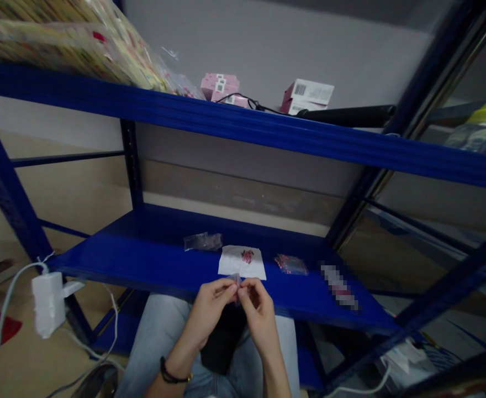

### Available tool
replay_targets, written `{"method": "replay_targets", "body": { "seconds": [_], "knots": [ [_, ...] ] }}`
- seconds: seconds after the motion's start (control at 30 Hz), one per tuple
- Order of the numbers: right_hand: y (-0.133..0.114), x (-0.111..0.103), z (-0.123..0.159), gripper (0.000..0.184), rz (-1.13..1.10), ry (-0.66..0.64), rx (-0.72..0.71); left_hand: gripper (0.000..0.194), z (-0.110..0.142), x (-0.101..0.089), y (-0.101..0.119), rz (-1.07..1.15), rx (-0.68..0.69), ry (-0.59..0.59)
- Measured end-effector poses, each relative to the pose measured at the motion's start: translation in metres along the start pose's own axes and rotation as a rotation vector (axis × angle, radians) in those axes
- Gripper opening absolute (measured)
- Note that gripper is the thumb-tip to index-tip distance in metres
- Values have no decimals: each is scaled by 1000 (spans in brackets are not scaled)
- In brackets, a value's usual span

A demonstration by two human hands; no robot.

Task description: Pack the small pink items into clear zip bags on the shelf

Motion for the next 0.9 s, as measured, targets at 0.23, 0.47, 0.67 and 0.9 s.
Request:
{"method": "replay_targets", "body": {
  "seconds": [0.23, 0.47, 0.67, 0.9],
  "knots": [
    [5, -2, 2, 25, -14, -64, 45, 23, -4, 0, -13, 87, -24, -19],
    [3, -10, 0, 25, 81, -128, -1, 29, -4, -5, -12, -256, 105, -18],
    [0, -15, 2, 26, 231, -153, -11, 29, 0, -6, -3, -483, 232, -14],
    [5, -8, 3, 25, 328, -39, -14, 32, 5, 2, 0, -638, 276, 19]
  ]
}}
Point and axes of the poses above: each hand's wrist, its own z-axis away from the middle knuckle, its own x-axis out of the palm, y = z × x, the point moved 1 cm from there along -z, towards the middle knuckle, and after that the axes turned 12 degrees about -z, right-handed, at the moved point
